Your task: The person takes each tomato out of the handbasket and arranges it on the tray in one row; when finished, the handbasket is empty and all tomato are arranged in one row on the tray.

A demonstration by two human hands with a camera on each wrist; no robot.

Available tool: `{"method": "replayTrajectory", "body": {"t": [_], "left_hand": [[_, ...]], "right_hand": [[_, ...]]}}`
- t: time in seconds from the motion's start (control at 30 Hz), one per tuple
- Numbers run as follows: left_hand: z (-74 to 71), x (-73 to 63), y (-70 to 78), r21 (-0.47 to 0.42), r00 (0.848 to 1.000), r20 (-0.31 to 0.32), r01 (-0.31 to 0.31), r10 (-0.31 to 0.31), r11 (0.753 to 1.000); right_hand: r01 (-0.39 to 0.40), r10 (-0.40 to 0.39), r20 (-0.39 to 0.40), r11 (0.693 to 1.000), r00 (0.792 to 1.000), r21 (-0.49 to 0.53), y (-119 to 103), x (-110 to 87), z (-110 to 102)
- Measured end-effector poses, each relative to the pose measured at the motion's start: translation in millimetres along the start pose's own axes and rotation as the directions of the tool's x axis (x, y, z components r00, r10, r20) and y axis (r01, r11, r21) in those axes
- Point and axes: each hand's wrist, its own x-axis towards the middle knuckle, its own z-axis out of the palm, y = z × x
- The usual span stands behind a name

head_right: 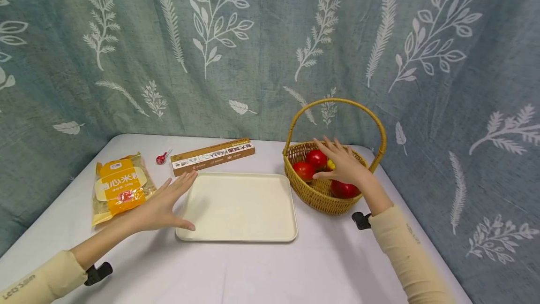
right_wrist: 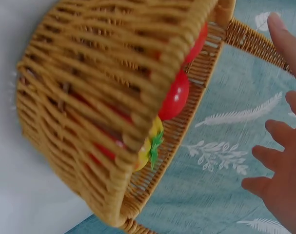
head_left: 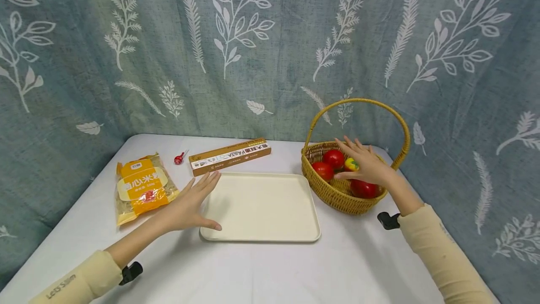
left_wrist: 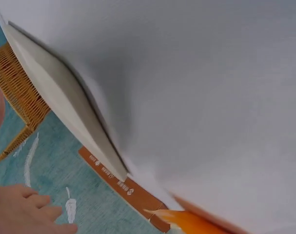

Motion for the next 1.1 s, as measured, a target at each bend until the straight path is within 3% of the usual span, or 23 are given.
{"method": "replayTrajectory", "body": {"t": [0.27,0.4,0.67,0.87,1.1], "left_hand": [[7.9,-10.6,-12.4,-0.107,0.990,0.095,0.114,-0.104,0.988],[11.9,-14.9,-15.7,-0.162,0.988,0.104,0.133,-0.117,0.978],[20.5,-20.9,-21.1,-0.216,0.979,0.150,0.167,-0.136,0.962],[22.7,-22.0,-21.8,-0.237,0.968,0.184,0.215,-0.173,0.948],[23.0,-21.3,-26.5,-0.288,0.951,0.215,0.279,-0.222,0.916]], "right_hand": [[-0.064,0.059,0.095,0.997,0.994,0.050,14,5.1,-7],[-0.107,0.095,0.115,0.989,0.989,0.101,22,8.8,-9],[-0.172,0.163,0.133,0.983,0.978,0.058,34,15.0,-15],[-0.238,0.229,0.153,0.970,0.961,0.042,47,17.3,-18],[-0.302,0.281,0.178,0.947,0.943,0.107,59,18.1,-18]]}}
